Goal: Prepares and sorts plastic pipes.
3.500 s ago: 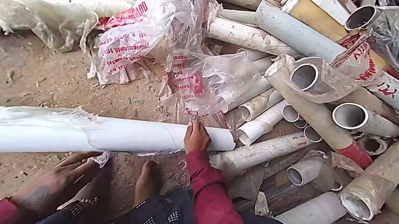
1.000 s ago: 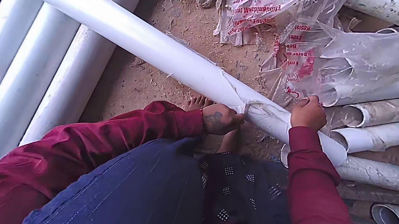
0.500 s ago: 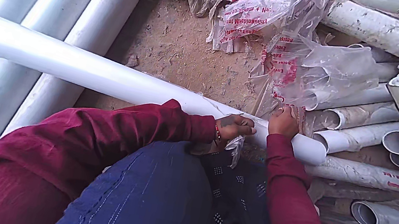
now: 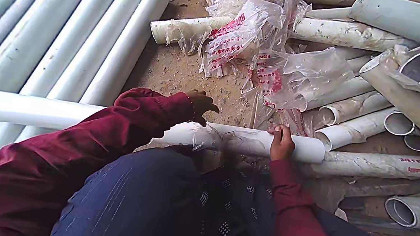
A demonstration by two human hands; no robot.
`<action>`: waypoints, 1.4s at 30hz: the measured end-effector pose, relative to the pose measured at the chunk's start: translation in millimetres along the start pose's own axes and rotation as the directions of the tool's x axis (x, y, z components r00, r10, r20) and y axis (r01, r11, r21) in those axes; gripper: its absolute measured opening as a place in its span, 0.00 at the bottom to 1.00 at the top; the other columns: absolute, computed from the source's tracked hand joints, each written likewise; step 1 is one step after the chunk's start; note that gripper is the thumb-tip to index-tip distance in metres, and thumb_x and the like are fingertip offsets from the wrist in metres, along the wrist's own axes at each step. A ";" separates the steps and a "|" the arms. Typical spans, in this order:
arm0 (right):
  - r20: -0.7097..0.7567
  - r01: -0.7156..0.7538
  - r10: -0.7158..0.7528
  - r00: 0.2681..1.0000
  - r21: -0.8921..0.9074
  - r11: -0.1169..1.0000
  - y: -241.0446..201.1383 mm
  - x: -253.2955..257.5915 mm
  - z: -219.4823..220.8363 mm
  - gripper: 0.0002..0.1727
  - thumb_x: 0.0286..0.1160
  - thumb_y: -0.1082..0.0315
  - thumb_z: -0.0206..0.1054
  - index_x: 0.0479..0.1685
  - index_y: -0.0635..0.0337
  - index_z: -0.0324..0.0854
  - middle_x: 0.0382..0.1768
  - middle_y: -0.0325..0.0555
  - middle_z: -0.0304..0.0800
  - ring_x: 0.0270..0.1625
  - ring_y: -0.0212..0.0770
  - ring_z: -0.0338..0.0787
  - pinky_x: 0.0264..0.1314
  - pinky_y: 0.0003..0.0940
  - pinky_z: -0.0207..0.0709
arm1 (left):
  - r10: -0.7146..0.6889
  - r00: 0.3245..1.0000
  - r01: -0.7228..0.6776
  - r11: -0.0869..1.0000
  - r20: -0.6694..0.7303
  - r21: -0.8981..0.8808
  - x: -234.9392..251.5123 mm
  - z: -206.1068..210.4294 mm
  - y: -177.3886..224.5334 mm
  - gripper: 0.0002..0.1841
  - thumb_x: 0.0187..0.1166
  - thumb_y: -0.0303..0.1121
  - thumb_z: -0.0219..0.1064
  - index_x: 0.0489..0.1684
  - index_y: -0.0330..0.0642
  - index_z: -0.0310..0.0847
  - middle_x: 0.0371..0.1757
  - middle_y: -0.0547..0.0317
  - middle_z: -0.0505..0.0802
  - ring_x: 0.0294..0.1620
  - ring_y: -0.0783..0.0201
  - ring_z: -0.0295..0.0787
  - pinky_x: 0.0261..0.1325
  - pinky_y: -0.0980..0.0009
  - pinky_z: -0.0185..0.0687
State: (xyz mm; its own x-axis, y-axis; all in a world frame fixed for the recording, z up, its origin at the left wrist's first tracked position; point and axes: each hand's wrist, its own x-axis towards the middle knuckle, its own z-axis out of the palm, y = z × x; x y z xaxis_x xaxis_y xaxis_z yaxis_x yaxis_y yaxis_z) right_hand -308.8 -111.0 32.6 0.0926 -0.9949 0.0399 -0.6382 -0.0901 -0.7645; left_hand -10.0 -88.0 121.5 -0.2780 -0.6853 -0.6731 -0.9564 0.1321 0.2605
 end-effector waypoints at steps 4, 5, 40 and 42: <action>0.015 -0.120 0.119 0.993 0.196 0.973 -21.8 -8.4 3.7 0.17 0.92 0.73 0.49 0.59 0.77 0.80 0.38 0.54 0.93 0.40 0.41 0.93 0.52 0.38 0.84 | 0.051 0.996 -0.064 0.978 -0.069 -0.196 25.2 78.2 -8.4 0.55 0.62 0.49 0.86 0.94 0.53 0.56 0.85 0.37 0.74 0.80 0.32 0.73 0.77 0.33 0.68; 0.039 -0.132 0.127 0.991 0.212 0.968 -30.1 -11.3 7.3 0.17 0.92 0.73 0.48 0.59 0.77 0.80 0.35 0.53 0.90 0.36 0.40 0.89 0.47 0.36 0.83 | 0.020 0.995 -0.037 0.981 -0.096 -0.188 25.7 85.4 -8.1 0.56 0.62 0.52 0.86 0.95 0.53 0.54 0.88 0.40 0.71 0.83 0.34 0.70 0.79 0.34 0.66; 0.179 -0.431 0.395 0.901 0.277 0.859 -24.3 -64.8 29.3 0.11 0.72 0.85 0.63 0.33 0.63 0.65 0.27 0.34 0.65 0.26 0.22 0.68 0.33 0.17 0.67 | -0.087 0.992 0.040 0.906 -0.091 -0.422 87.8 82.1 -14.7 0.30 0.89 0.64 0.48 0.77 0.61 0.82 0.59 0.38 0.94 0.65 0.35 0.88 0.68 0.30 0.74; 0.142 -0.375 0.349 0.926 0.256 0.891 -29.8 -81.1 29.6 0.06 0.74 0.82 0.60 0.34 0.67 0.67 0.29 0.35 0.65 0.30 0.22 0.68 0.36 0.17 0.66 | -0.083 0.990 0.028 0.906 -0.113 -0.422 92.8 87.1 -17.0 0.29 0.89 0.64 0.48 0.75 0.63 0.83 0.59 0.40 0.94 0.65 0.36 0.89 0.68 0.30 0.75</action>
State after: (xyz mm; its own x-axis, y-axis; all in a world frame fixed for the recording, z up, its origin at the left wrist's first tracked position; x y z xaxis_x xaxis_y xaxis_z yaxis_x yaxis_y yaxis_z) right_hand -274.6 -26.3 33.1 -0.0289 -0.9465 -0.3215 -0.4075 0.3048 -0.8608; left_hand -27.3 -91.5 -5.6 -0.1855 -0.7706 -0.6097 -0.8368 -0.2014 0.5092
